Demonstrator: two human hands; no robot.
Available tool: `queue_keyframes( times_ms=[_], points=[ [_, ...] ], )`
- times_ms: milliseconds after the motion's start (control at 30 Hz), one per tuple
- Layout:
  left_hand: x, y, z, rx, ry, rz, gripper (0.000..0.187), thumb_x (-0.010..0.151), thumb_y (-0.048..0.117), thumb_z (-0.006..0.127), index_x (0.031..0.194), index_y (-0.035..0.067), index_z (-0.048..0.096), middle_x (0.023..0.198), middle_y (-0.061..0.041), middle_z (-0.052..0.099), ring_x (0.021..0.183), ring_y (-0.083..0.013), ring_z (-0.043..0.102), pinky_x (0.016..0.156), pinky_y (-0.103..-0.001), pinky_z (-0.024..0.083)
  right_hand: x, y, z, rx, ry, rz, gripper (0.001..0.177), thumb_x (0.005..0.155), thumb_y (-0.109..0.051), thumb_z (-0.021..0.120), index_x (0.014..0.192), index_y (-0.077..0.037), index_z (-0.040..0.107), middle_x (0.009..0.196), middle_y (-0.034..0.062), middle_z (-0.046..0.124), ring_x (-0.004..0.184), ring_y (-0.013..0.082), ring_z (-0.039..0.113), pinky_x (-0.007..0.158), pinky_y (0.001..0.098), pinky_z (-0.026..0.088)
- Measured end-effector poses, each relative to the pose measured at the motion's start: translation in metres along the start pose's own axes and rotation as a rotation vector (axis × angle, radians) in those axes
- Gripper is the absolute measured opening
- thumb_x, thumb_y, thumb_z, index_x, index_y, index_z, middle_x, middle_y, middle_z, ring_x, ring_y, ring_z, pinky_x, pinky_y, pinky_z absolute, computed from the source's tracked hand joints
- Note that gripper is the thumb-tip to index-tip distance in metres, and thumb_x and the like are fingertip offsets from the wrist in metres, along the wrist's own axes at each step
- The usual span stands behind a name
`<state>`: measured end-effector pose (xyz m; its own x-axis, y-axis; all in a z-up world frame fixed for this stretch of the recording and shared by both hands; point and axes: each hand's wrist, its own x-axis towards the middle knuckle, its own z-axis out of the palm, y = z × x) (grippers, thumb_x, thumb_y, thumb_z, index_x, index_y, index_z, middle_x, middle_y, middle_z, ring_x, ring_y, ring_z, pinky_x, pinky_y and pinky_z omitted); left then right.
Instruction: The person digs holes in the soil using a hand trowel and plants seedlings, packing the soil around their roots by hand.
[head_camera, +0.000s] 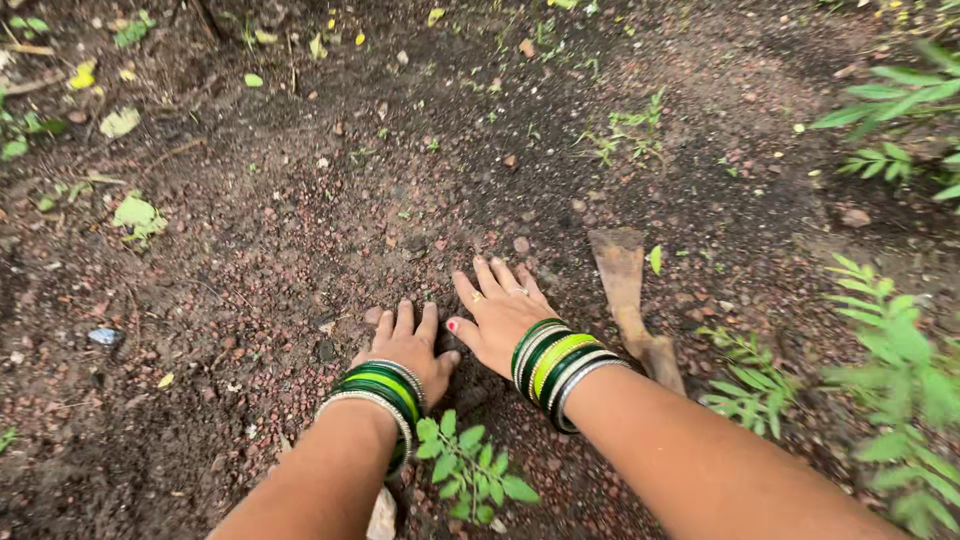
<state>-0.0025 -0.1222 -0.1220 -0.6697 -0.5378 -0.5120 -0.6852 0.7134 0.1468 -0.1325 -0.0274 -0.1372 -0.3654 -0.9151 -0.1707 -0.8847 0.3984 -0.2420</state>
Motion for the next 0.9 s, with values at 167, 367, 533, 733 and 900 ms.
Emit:
queue_keyframes(
  times_ms=[167,367,533,733,900],
  points=[
    [0.008,0.008,0.004,-0.072,-0.041,-0.097,0.081,0.098,0.053,0.051,0.164,0.026,0.011,0.174,-0.007,-0.004,0.160,-0.0329,0.000,0.125,-0.058,0.014,0.029,-0.011,0.027,-0.020,0.030,0.029,0.067,0.101,-0.050,0.037,0.156,-0.013,0.030,0.169,0.0164,0.017,0.154,0.0398,0.013,0.120,0.0626,0.009],
    [0.002,0.010,-0.008,-0.086,-0.113,-0.105,0.086,0.097,0.054,0.052,0.164,0.026,0.006,0.173,-0.006,-0.007,0.159,-0.0307,-0.003,0.125,-0.056,0.015,0.034,-0.002,0.030,-0.009,0.001,0.029,0.071,0.101,-0.056,0.027,0.160,-0.016,0.023,0.169,0.0164,0.008,0.154,0.0402,0.007,0.120,0.0626,0.001],
    [0.020,0.002,0.005,-0.016,-0.114,-0.065,0.085,0.098,0.053,0.052,0.164,0.022,0.008,0.173,-0.010,-0.004,0.158,-0.0365,0.001,0.124,-0.055,0.017,0.037,-0.002,0.032,-0.015,-0.050,0.072,0.077,0.098,-0.062,0.023,0.162,-0.020,0.016,0.170,0.0129,0.000,0.155,0.0388,0.002,0.119,0.0633,-0.001],
    [0.050,-0.012,0.031,0.151,-0.006,0.146,0.082,0.099,0.052,0.051,0.161,0.008,0.020,0.169,-0.018,0.013,0.156,-0.0427,0.004,0.126,-0.051,0.008,0.047,0.001,0.029,-0.048,-0.164,0.083,0.079,0.099,-0.064,0.020,0.163,-0.019,0.010,0.170,0.0142,-0.004,0.155,0.0394,-0.003,0.118,0.0657,-0.001],
    [0.053,-0.011,0.032,0.153,0.004,0.101,0.080,0.098,0.050,0.051,0.161,0.009,0.022,0.168,-0.023,0.015,0.153,-0.0457,0.010,0.126,-0.050,0.009,0.043,0.004,0.029,-0.048,-0.136,0.073,0.078,0.099,-0.064,0.020,0.164,-0.020,0.010,0.171,0.0137,-0.004,0.156,0.0391,-0.003,0.119,0.0663,-0.002]
  ],
)
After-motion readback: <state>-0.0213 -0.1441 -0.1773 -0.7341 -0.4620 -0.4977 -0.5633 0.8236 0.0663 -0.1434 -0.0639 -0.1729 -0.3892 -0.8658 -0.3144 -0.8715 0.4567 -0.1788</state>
